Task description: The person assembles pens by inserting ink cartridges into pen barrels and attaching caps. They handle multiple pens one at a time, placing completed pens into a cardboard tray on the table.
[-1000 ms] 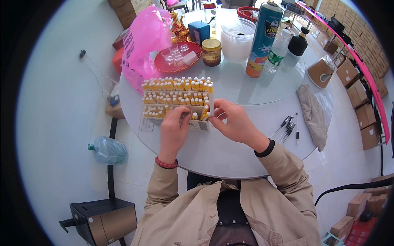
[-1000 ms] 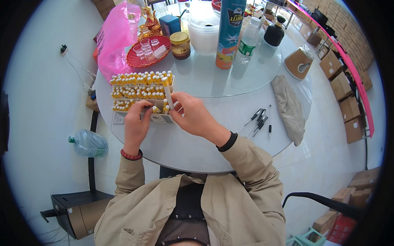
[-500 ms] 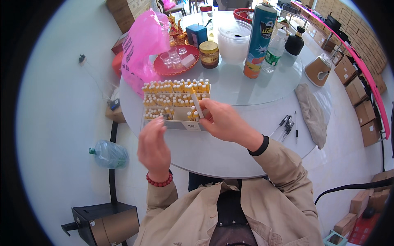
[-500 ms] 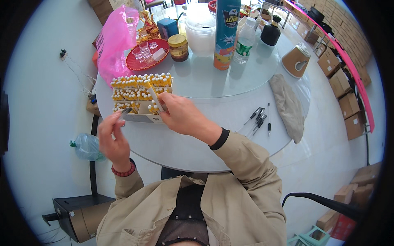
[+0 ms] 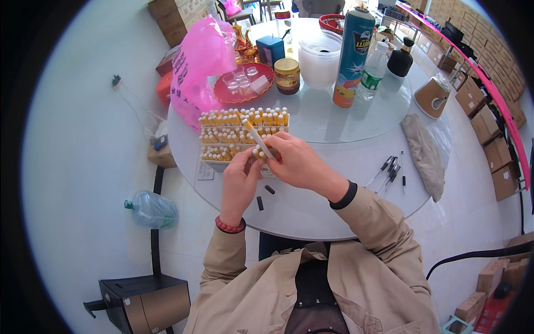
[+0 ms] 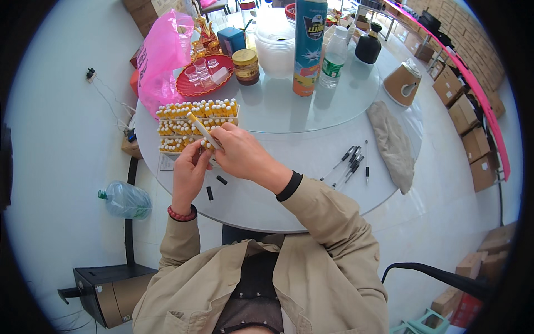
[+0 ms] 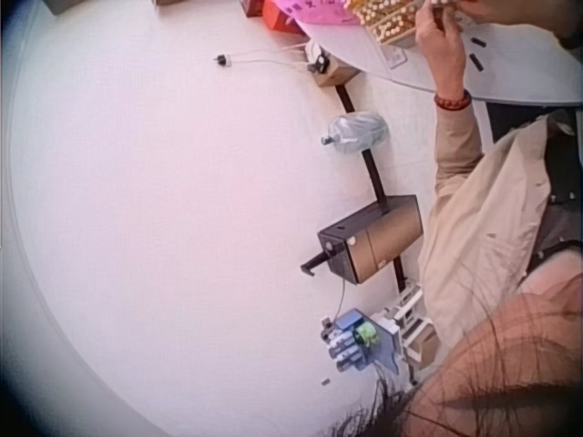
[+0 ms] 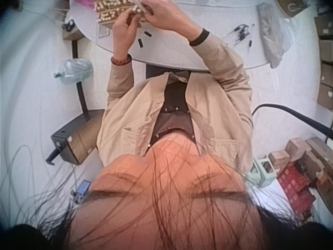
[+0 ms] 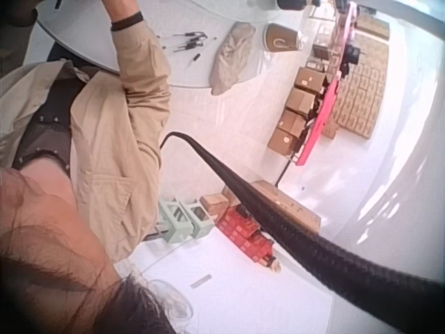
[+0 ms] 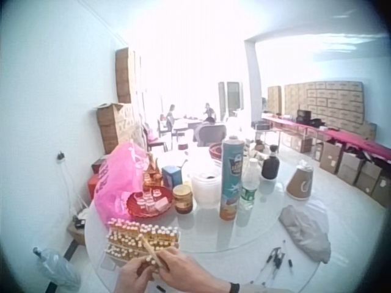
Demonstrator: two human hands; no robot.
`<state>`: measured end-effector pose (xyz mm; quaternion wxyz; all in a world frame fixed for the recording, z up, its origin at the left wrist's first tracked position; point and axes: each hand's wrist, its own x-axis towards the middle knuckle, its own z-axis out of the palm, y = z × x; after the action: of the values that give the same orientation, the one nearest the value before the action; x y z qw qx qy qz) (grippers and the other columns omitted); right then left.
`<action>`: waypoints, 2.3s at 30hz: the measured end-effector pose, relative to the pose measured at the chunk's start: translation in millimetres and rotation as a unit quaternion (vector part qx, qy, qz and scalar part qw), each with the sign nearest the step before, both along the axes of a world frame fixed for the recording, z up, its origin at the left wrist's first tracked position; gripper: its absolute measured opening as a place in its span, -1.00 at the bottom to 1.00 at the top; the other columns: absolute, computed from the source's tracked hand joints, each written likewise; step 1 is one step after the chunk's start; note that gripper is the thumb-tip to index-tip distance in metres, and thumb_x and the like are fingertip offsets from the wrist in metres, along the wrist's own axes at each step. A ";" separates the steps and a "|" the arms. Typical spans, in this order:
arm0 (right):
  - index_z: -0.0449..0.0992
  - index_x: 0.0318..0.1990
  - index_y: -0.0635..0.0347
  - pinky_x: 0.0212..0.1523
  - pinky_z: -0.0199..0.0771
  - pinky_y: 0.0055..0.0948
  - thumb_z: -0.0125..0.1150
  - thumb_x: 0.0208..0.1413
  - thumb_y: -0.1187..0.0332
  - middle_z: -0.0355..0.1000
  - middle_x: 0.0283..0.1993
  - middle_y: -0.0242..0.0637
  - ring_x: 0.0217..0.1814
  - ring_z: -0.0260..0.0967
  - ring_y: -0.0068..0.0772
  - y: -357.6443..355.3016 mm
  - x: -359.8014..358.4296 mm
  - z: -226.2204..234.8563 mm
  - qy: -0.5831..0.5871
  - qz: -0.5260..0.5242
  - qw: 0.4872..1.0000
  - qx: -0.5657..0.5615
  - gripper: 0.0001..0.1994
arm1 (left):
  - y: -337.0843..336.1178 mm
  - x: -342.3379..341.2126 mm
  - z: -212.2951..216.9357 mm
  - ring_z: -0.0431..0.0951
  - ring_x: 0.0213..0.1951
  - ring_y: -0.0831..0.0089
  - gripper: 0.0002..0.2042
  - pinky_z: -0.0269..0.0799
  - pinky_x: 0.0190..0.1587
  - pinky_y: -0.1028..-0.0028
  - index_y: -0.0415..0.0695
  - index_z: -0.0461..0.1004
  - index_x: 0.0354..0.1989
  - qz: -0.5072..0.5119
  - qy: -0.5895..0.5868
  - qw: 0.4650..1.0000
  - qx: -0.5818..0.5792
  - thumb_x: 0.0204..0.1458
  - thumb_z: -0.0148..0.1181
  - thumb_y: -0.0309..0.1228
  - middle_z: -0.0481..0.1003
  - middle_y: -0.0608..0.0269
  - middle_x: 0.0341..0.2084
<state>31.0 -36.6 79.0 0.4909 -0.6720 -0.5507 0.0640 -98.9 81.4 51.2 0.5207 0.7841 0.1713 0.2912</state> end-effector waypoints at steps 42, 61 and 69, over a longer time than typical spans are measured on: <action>0.33 -0.16 0.26 -0.22 0.44 -0.07 0.18 0.06 0.54 0.50 -0.31 0.02 -0.19 0.47 0.12 41.1 -3.5 -12.1 -0.004 0.035 0.999 0.036 -0.79 | 30.0 -35.1 43.5 0.41 -0.51 0.67 -0.76 0.33 -0.43 0.64 -0.23 0.52 0.01 0.091 -0.017 0.995 0.035 0.20 0.20 -0.44 0.41 0.41 -0.50; 0.47 -0.09 0.32 -0.22 0.57 -0.56 0.12 0.24 0.51 0.53 -0.20 -0.30 -0.19 0.54 -0.56 -50.5 22.7 25.2 0.227 0.014 0.974 -0.006 -0.87 | -11.7 23.0 63.6 0.59 -0.40 0.60 -0.81 0.46 -0.47 0.65 -0.28 0.52 -0.06 0.078 -0.133 0.987 0.041 0.17 0.18 -0.53 0.54 0.27 -0.42; 0.48 -0.14 0.34 -0.29 0.55 -0.54 0.15 0.24 0.47 0.53 -0.33 -0.31 -0.28 0.54 -0.57 -76.6 27.6 15.4 0.263 -0.009 0.965 0.014 -0.88 | -17.7 39.9 55.0 0.59 -0.51 0.60 -0.89 0.49 -0.43 0.65 -0.26 0.57 -0.24 0.128 -0.052 0.988 0.068 0.14 0.27 -0.48 0.60 0.30 -0.46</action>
<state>58.6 -113.2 94.4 0.6283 -0.6293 -0.3970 0.2270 -59.1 63.7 106.3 0.4327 0.7730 0.2231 0.4068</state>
